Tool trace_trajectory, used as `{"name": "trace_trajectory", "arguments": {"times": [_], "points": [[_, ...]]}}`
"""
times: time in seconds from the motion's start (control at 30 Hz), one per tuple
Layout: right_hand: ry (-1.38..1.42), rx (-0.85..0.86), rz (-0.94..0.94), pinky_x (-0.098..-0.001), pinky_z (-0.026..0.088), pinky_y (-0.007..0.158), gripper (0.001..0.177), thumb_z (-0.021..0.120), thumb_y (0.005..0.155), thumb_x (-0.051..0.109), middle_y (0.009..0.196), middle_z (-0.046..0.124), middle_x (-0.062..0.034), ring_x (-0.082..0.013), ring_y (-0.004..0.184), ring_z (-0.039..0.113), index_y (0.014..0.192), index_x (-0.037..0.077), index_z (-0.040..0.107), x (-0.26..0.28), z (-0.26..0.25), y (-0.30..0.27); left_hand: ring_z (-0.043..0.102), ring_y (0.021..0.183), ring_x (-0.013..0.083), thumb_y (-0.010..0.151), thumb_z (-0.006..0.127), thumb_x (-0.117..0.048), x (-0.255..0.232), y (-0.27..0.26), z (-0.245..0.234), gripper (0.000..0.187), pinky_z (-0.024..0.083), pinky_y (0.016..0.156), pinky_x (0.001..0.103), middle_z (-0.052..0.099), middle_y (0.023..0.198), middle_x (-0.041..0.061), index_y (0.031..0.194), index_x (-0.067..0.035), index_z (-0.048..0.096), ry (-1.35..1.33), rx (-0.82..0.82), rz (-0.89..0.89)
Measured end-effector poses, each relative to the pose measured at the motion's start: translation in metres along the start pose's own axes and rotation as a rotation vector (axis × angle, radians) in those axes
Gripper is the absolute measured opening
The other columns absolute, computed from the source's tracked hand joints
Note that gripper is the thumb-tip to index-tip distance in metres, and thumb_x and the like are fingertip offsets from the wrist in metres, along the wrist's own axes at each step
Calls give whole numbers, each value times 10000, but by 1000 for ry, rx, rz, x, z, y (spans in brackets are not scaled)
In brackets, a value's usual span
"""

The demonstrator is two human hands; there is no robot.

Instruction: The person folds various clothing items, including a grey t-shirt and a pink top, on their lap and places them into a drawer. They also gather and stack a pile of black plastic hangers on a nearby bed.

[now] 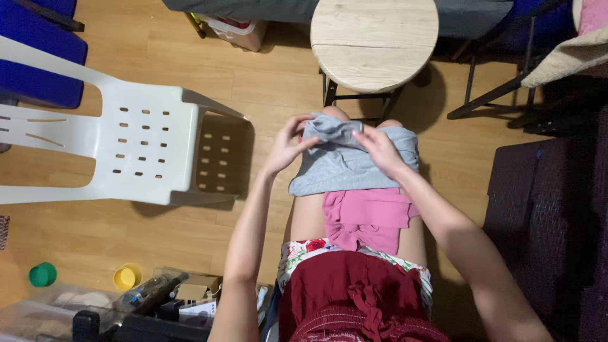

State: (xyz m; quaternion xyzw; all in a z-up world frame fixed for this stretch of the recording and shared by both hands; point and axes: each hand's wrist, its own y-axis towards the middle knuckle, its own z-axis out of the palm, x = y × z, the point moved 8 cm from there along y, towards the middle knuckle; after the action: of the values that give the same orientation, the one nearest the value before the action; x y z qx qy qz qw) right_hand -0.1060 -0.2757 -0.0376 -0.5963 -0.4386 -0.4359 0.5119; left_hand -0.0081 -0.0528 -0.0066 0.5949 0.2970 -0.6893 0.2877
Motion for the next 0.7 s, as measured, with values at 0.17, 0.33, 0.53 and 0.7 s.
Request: {"name": "trace_trajectory", "arguments": {"times": [0.17,0.33,0.53,0.7], "points": [[62,-196,18,-200,487,814,222,573,1055,193,969,712,67,-28,896,594,1156,45,704,44,-20,48,553,840,141,1123,571,-225,-6,64,-9,302,451,762,314,632,977,88,1279,-5,707,150,-195,24],[77,-189,-211,-219,442,807,233,607,1114,177,961,642,38,-61,890,523,1186,-8,729,91,-35,59,595,927,87,1093,603,-143,-68,94,-15,226,517,837,276,729,1004,37,1205,9,727,249,-93,280],[-455,89,-165,-294,589,876,284,634,951,115,1169,754,-88,-177,973,727,1215,68,727,79,-10,-23,657,896,231,1031,665,-169,-74,26,-10,151,567,854,341,683,949,125,1021,-22,699,618,283,237],[-508,307,-460,-354,522,1014,331,657,868,11,1234,758,-148,-241,1184,675,1183,39,754,77,28,-71,711,968,232,983,661,-187,-35,-47,12,186,557,864,354,767,1074,145,1049,-48,766,655,384,292]]}}
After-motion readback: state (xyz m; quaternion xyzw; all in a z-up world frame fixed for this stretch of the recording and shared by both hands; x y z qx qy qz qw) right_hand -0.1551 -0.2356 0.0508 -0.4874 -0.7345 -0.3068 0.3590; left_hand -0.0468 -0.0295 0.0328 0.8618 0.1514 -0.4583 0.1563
